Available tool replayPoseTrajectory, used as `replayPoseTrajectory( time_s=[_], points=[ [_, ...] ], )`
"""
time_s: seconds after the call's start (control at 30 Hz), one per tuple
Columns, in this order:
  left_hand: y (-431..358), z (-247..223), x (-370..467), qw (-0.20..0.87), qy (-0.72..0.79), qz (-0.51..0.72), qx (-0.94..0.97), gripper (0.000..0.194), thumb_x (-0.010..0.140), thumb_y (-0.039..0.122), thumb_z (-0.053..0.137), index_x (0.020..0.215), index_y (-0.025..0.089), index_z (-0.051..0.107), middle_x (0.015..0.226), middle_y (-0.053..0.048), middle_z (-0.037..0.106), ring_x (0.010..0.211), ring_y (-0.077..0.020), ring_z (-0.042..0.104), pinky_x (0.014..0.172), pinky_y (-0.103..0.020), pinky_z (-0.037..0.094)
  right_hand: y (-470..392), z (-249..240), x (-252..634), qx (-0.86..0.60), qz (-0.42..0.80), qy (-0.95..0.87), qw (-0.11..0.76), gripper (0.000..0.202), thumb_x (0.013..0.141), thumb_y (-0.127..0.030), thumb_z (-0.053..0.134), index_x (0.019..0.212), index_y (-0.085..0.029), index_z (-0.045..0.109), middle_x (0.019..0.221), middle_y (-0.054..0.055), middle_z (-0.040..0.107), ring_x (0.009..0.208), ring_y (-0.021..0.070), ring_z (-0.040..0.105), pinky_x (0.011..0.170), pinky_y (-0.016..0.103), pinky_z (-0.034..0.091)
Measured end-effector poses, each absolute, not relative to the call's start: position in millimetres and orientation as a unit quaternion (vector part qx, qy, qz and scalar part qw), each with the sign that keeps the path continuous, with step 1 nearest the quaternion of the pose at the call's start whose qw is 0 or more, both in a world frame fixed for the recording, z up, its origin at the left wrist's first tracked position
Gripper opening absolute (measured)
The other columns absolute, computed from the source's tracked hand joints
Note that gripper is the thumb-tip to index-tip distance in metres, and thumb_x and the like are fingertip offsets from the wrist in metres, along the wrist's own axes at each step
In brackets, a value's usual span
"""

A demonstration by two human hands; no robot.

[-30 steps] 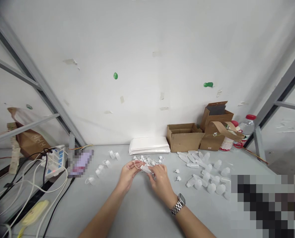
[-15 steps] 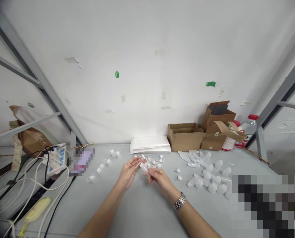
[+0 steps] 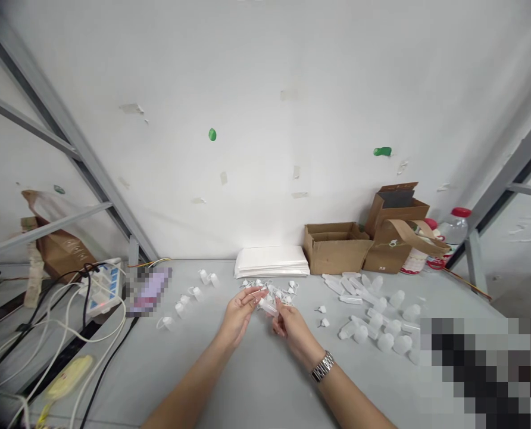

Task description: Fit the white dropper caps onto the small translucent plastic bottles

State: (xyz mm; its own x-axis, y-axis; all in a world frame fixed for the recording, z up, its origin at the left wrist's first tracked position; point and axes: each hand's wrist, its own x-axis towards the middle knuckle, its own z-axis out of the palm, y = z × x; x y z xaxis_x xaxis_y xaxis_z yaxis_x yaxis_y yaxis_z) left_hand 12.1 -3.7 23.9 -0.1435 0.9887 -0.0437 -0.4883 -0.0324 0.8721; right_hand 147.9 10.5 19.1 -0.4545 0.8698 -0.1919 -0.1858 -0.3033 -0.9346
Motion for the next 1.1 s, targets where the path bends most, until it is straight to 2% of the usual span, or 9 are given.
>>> replayPoseTrajectory(
  time_s=[0.07,0.13,0.3,0.47,0.63,0.77,0.87,1.0,1.1],
  points=[
    [-4.1,23.3,13.2,0.569,0.394,0.647,0.319,0.032,0.062,0.025,0.072,0.089,0.013,0.06,0.093,-0.012,0.069,0.097,-0.023,0.06,0.091,-0.035,0.039,9.8,18.1,147.2,-0.38,0.71,-0.469,0.362,0.053,0.072,-0.065,0.044,0.06,-0.014,0.056,0.032,-0.008,0.034,0.035,0.0063,0.028,0.047,0.025,0.033],
    [-4.0,22.9,12.8,0.554,0.404,0.658,0.311,0.033,0.063,0.025,0.071,0.091,0.014,0.058,0.092,-0.012,0.07,0.097,-0.0231,0.061,0.09,-0.036,0.04,9.9,16.2,146.1,-0.393,0.683,-0.487,0.378,0.052,0.071,-0.065,0.045,0.067,-0.014,0.056,0.038,-0.006,0.043,0.035,0.0067,0.034,0.045,0.024,0.032],
    [-1.7,22.9,6.4,0.538,0.407,0.683,0.279,0.036,0.059,0.024,0.073,0.09,0.014,0.057,0.091,-0.011,0.07,0.098,-0.0234,0.06,0.092,-0.036,0.038,12.4,11.6,142.9,-0.4,0.617,-0.53,0.422,0.056,0.059,-0.061,0.061,0.092,-0.018,0.049,0.053,-0.006,0.054,0.038,0.0104,0.047,0.044,0.025,0.037],
    [0.3,19.5,3.7,0.554,0.393,0.679,0.279,0.035,0.059,0.023,0.073,0.089,0.014,0.059,0.092,-0.01,0.07,0.099,-0.0217,0.06,0.095,-0.035,0.036,13.0,10.1,142.3,-0.4,0.622,-0.533,0.41,0.052,0.055,-0.061,0.064,0.081,-0.018,0.051,0.048,-0.006,0.053,0.038,0.0111,0.048,0.046,0.026,0.038],
    [1.1,17.9,5.2,0.562,0.395,0.672,0.278,0.034,0.057,0.023,0.074,0.087,0.013,0.06,0.087,-0.01,0.07,0.093,-0.0221,0.062,0.092,-0.035,0.039,11.9,11.6,143.1,-0.396,0.649,-0.535,0.369,0.056,0.065,-0.071,0.044,0.061,-0.017,0.052,0.041,-0.003,0.051,0.034,0.0106,0.045,0.042,0.026,0.036],
    [-0.1,20.0,6.4,0.55,0.403,0.677,0.278,0.034,0.058,0.023,0.074,0.087,0.014,0.059,0.085,-0.009,0.071,0.091,-0.0214,0.063,0.09,-0.035,0.04,9.7,15.6,141.7,-0.394,0.627,-0.523,0.422,0.048,0.061,-0.063,0.059,0.073,-0.017,0.054,0.058,0.0,0.059,0.045,0.0125,0.053,0.05,0.027,0.043],
    [-0.5,20.8,6.7,0.553,0.403,0.672,0.283,0.032,0.056,0.023,0.074,0.083,0.014,0.059,0.083,-0.009,0.07,0.09,-0.0212,0.063,0.088,-0.034,0.04,7.9,16.6,141.2,-0.396,0.611,-0.53,0.436,0.042,0.057,-0.055,0.068,0.072,-0.018,0.052,0.054,-0.003,0.056,0.044,0.0116,0.051,0.049,0.026,0.042],
    [0.5,21.4,5.4,0.557,0.397,0.666,0.297,0.029,0.056,0.024,0.075,0.079,0.014,0.06,0.078,-0.008,0.07,0.085,-0.0204,0.064,0.085,-0.032,0.041,6.9,15.7,142.6,-0.379,0.658,-0.539,0.365,0.044,0.07,-0.061,0.05,0.063,-0.018,0.05,0.04,-0.005,0.049,0.034,0.0092,0.042,0.04,0.023,0.034],
    [0.5,23.7,4.5,0.548,0.401,0.67,0.3,0.03,0.055,0.024,0.075,0.08,0.014,0.06,0.077,-0.007,0.07,0.084,-0.0199,0.064,0.085,-0.032,0.041,8.0,15.4,143.1,-0.38,0.651,-0.554,0.353,0.048,0.071,-0.063,0.046,0.065,-0.017,0.053,0.043,-0.003,0.05,0.036,0.0101,0.044,0.041,0.024,0.036]
  ],
)
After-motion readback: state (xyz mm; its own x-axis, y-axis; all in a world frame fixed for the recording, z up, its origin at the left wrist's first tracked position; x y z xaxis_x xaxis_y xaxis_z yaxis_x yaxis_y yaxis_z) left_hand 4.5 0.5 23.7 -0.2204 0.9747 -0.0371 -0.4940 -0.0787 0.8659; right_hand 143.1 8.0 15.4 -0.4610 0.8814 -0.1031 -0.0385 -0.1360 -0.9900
